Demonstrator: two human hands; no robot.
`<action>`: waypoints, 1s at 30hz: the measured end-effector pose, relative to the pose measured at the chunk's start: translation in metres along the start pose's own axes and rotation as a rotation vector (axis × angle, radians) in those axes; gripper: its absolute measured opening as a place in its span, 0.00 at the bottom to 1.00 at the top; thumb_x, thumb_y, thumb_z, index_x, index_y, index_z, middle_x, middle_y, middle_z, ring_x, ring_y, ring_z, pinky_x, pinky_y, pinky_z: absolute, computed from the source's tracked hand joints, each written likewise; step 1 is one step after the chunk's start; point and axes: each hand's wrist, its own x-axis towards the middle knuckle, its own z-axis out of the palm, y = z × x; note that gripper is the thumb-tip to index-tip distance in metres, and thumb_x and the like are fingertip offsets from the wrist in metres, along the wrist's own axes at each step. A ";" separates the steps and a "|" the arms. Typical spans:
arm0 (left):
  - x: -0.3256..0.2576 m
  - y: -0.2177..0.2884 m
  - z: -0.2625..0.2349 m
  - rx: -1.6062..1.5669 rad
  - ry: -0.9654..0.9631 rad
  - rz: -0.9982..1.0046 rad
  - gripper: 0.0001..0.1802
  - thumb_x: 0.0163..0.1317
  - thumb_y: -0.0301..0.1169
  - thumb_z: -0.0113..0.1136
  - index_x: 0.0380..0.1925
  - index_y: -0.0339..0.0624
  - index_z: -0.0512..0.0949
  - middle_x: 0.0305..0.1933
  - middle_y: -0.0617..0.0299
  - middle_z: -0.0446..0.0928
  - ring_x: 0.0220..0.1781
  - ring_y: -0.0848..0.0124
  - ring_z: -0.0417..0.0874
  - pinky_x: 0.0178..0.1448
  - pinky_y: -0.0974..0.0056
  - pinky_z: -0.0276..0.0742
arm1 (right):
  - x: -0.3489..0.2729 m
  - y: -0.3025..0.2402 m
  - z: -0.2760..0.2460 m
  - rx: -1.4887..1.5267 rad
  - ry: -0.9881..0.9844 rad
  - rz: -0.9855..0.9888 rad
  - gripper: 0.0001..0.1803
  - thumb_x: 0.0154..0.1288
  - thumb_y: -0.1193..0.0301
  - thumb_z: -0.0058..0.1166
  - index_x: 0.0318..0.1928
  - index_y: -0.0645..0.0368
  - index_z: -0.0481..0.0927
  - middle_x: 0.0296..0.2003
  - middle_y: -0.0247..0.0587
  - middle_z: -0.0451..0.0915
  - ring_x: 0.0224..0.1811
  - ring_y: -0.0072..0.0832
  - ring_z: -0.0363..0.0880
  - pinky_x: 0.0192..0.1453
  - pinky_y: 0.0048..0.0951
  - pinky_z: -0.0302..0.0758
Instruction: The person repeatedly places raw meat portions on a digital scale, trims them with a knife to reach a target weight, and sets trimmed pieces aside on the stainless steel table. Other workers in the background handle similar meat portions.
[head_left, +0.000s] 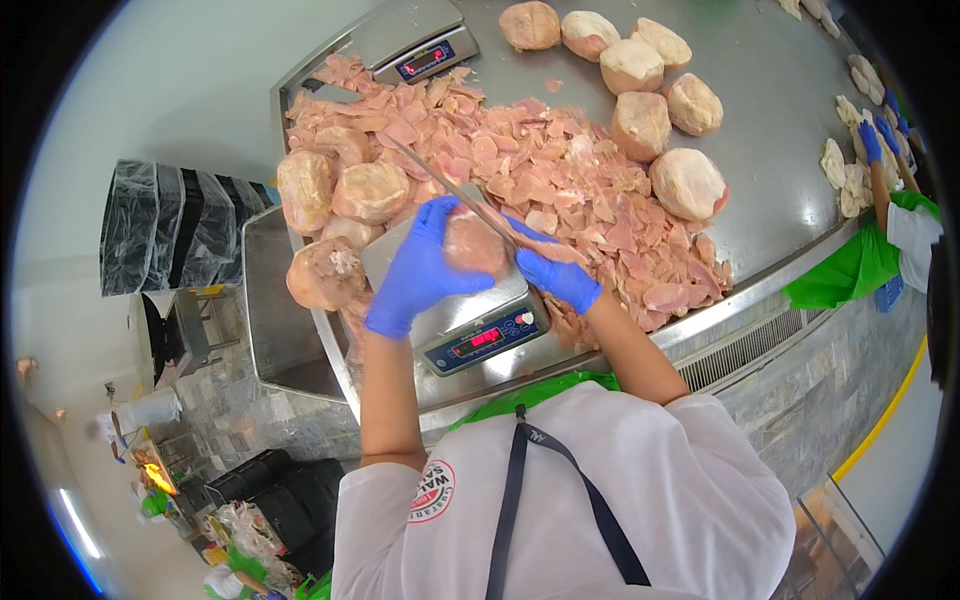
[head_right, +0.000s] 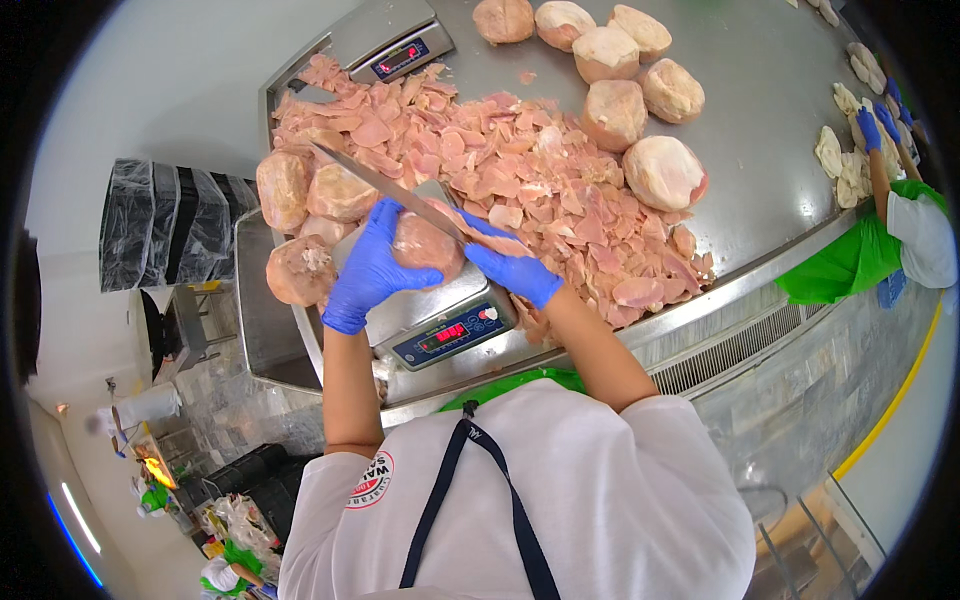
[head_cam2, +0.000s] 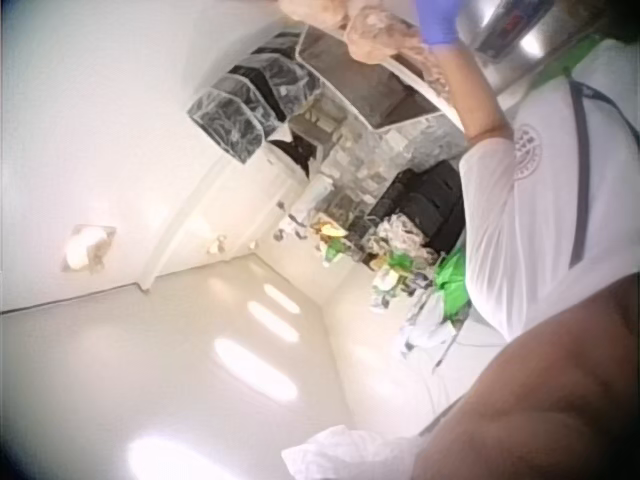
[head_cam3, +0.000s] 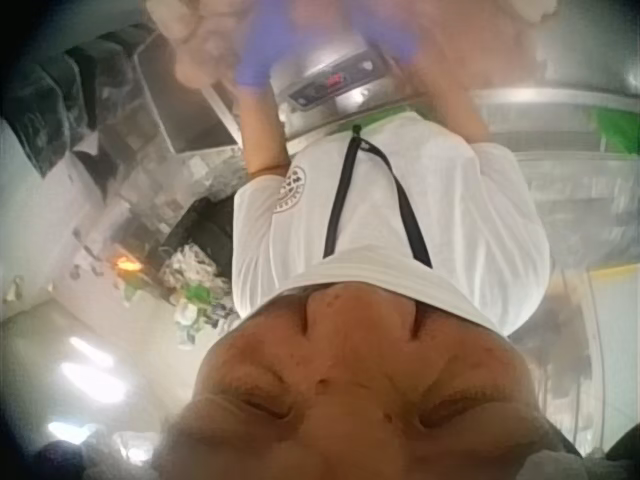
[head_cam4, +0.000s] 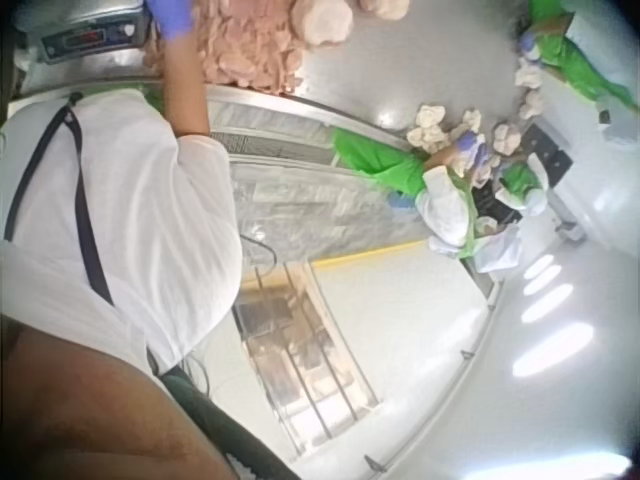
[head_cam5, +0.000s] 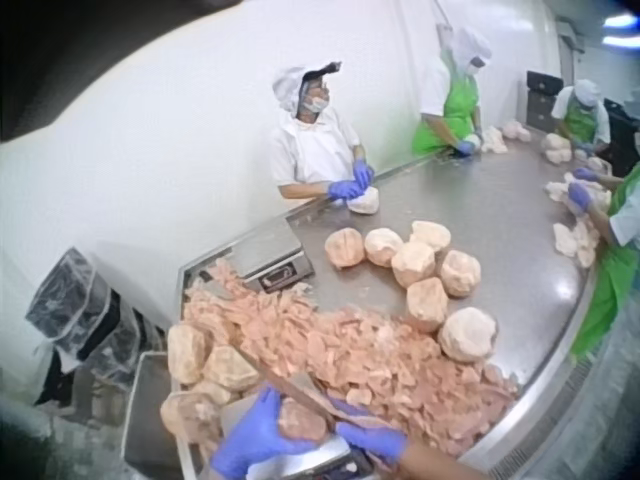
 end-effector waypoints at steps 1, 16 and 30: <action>-0.002 -0.001 0.002 -0.001 -0.022 0.014 0.58 0.34 0.46 0.83 0.64 0.33 0.65 0.63 0.48 0.70 0.67 0.53 0.72 0.71 0.54 0.68 | -0.003 0.001 -0.002 -0.036 -0.009 0.011 0.34 0.75 0.60 0.41 0.78 0.49 0.56 0.75 0.48 0.61 0.77 0.41 0.61 0.80 0.35 0.55; -0.001 -0.010 -0.006 -0.014 -0.080 0.043 0.56 0.33 0.48 0.84 0.64 0.40 0.67 0.61 0.49 0.71 0.66 0.53 0.73 0.71 0.54 0.67 | -0.003 -0.016 -0.004 0.279 -0.024 0.214 0.31 0.77 0.61 0.46 0.76 0.56 0.62 0.70 0.45 0.68 0.70 0.27 0.66 0.76 0.32 0.59; -0.006 0.016 0.011 -0.119 -0.184 0.160 0.56 0.35 0.42 0.85 0.66 0.41 0.66 0.62 0.54 0.72 0.67 0.59 0.72 0.73 0.56 0.65 | 0.048 -0.011 -0.005 0.552 0.185 0.418 0.35 0.74 0.43 0.48 0.68 0.54 0.73 0.58 0.39 0.80 0.58 0.25 0.78 0.59 0.26 0.77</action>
